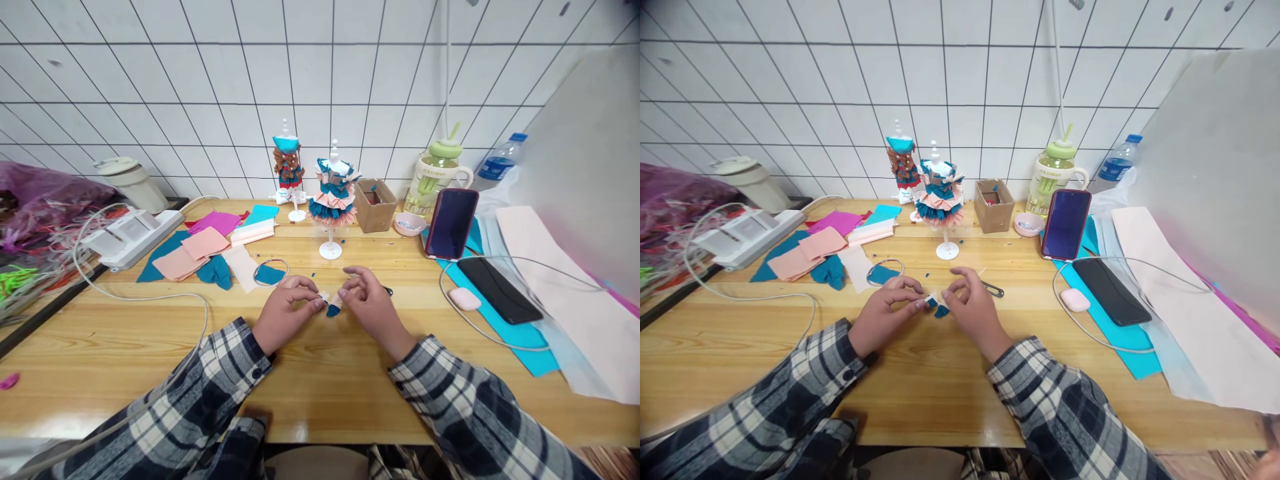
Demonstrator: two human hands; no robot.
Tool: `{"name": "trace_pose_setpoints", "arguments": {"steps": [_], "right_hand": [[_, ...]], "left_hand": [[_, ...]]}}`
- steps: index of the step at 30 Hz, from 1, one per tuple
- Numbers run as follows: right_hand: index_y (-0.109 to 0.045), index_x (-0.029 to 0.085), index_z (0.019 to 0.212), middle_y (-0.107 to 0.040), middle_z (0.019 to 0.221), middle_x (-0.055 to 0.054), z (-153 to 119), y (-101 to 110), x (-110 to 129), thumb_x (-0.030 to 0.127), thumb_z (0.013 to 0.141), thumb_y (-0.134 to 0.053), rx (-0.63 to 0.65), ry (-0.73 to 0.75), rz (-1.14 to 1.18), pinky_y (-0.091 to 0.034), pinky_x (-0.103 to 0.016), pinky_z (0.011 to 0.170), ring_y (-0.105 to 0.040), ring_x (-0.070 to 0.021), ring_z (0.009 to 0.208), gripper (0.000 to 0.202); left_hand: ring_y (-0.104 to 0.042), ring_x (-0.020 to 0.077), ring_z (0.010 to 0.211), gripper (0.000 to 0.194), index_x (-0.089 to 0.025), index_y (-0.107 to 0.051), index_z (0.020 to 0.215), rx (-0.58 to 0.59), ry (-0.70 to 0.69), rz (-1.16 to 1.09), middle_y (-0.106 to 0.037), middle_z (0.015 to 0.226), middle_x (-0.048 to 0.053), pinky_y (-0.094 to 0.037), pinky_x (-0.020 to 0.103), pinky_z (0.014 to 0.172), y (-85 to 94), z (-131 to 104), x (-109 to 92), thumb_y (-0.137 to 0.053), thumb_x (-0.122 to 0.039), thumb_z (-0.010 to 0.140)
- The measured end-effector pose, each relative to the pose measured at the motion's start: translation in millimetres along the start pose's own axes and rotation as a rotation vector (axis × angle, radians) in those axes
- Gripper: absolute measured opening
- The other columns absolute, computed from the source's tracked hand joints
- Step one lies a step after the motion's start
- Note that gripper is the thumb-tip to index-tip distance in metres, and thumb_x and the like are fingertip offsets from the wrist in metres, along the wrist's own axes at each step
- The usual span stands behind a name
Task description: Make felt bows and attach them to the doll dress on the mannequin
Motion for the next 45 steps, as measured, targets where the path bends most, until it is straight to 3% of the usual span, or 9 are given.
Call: {"name": "trace_pose_setpoints", "arguments": {"steps": [2, 6, 14, 21, 28, 31, 37, 41, 45], "right_hand": [[-0.059, 0.021, 0.106, -0.063, 0.081, 0.000, -1, 12, 17, 0.030, 0.081, -0.059, -0.075, 0.161, -0.166, -0.043, -0.025, 0.054, -0.050, -0.0104, 0.054, 0.026], [-0.067, 0.024, 0.092, -0.067, 0.086, -0.004, -13, 5, 46, 0.028, 0.087, -0.056, -0.029, 0.470, -0.424, -0.045, -0.030, 0.073, -0.059, -0.0171, 0.080, 0.014], [-0.067, 0.025, 0.097, -0.068, 0.088, -0.003, -22, -9, 54, 0.029, 0.090, -0.052, 0.004, 0.598, -0.686, -0.042, -0.031, 0.078, -0.058, -0.0174, 0.081, 0.017], [-0.065, 0.022, 0.083, -0.066, 0.079, -0.002, -25, -13, 57, 0.025, 0.088, -0.050, 0.020, 0.579, -0.798, -0.038, -0.028, 0.066, -0.058, -0.0159, 0.073, 0.017], [-0.060, 0.022, 0.072, -0.061, 0.069, 0.002, -13, -9, 38, 0.021, 0.076, -0.059, 0.022, 0.363, -0.548, -0.038, -0.025, 0.058, -0.053, -0.0114, 0.059, 0.005], [-0.063, 0.022, 0.073, -0.061, 0.067, 0.003, -8, -8, 31, 0.022, 0.078, -0.059, 0.055, 0.304, -0.444, -0.039, -0.024, 0.056, -0.050, -0.0097, 0.052, 0.006], [-0.068, 0.025, 0.093, -0.069, 0.084, 0.000, -15, -11, 40, 0.031, 0.084, -0.058, 0.119, 0.470, -0.578, -0.040, -0.026, 0.062, -0.060, -0.0128, 0.068, 0.014], [-0.067, 0.024, 0.089, -0.069, 0.082, -0.001, -20, -13, 47, 0.027, 0.090, -0.049, 0.092, 0.533, -0.733, -0.038, -0.026, 0.061, -0.062, -0.0140, 0.075, 0.018], [-0.065, 0.022, 0.083, -0.068, 0.080, -0.001, -20, -14, 47, 0.023, 0.087, -0.050, 0.070, 0.510, -0.757, -0.037, -0.026, 0.061, -0.061, -0.0139, 0.073, 0.015]], "left_hand": [[-0.055, 0.0233, 0.105, 0.027, -0.021, -0.075, 0.084, 0.036, 0.065, -0.113, -0.064, 0.103, 0.008, -0.037, 0.040, 0.098, -2.7, 0, 6, -0.055, -0.040, 0.084], [-0.046, 0.0250, 0.122, 0.035, -0.021, -0.072, 0.103, 0.117, 0.092, -0.317, -0.060, 0.122, 0.009, -0.030, 0.042, 0.108, -10.3, -2, 7, -0.045, -0.040, 0.090], [-0.042, 0.0249, 0.128, 0.035, -0.021, -0.070, 0.108, 0.169, 0.107, -0.496, -0.056, 0.130, 0.007, -0.029, 0.044, 0.111, -20.6, -10, 7, -0.042, -0.033, 0.091], [-0.043, 0.0263, 0.126, 0.027, -0.025, -0.070, 0.106, 0.182, 0.044, -0.337, -0.054, 0.132, 0.007, -0.029, 0.045, 0.110, -20.5, -10, 4, -0.058, -0.031, 0.083], [-0.046, 0.0254, 0.121, 0.022, -0.028, -0.072, 0.098, 0.151, -0.048, -0.086, -0.056, 0.129, 0.005, -0.032, 0.047, 0.106, -20.5, -11, -6, -0.057, -0.028, 0.083], [-0.048, 0.0249, 0.119, 0.021, -0.028, -0.073, 0.097, 0.150, -0.033, -0.069, -0.057, 0.126, 0.005, -0.033, 0.046, 0.106, -20.9, -10, -3, -0.057, -0.028, 0.083], [-0.046, 0.0258, 0.123, 0.026, -0.026, -0.070, 0.105, 0.172, 0.005, -0.152, -0.056, 0.128, 0.007, -0.031, 0.046, 0.108, -21.6, -8, 7, -0.056, -0.026, 0.083], [-0.044, 0.0267, 0.125, 0.027, -0.027, -0.070, 0.106, 0.188, -0.004, -0.162, -0.054, 0.131, 0.006, -0.030, 0.047, 0.109, -23.4, -9, 5, -0.057, -0.026, 0.083], [-0.046, 0.0262, 0.123, 0.025, -0.027, -0.071, 0.104, 0.205, -0.017, -0.162, -0.055, 0.130, 0.005, -0.031, 0.046, 0.108, -24.9, -11, 0, -0.057, -0.028, 0.083]]}}
Point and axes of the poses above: each hand's wrist, its own z-axis towards the middle knuckle, its own y-axis out of the back of the hand, x = y × z, the point moved 9 cm from there along z, towards the middle knuckle
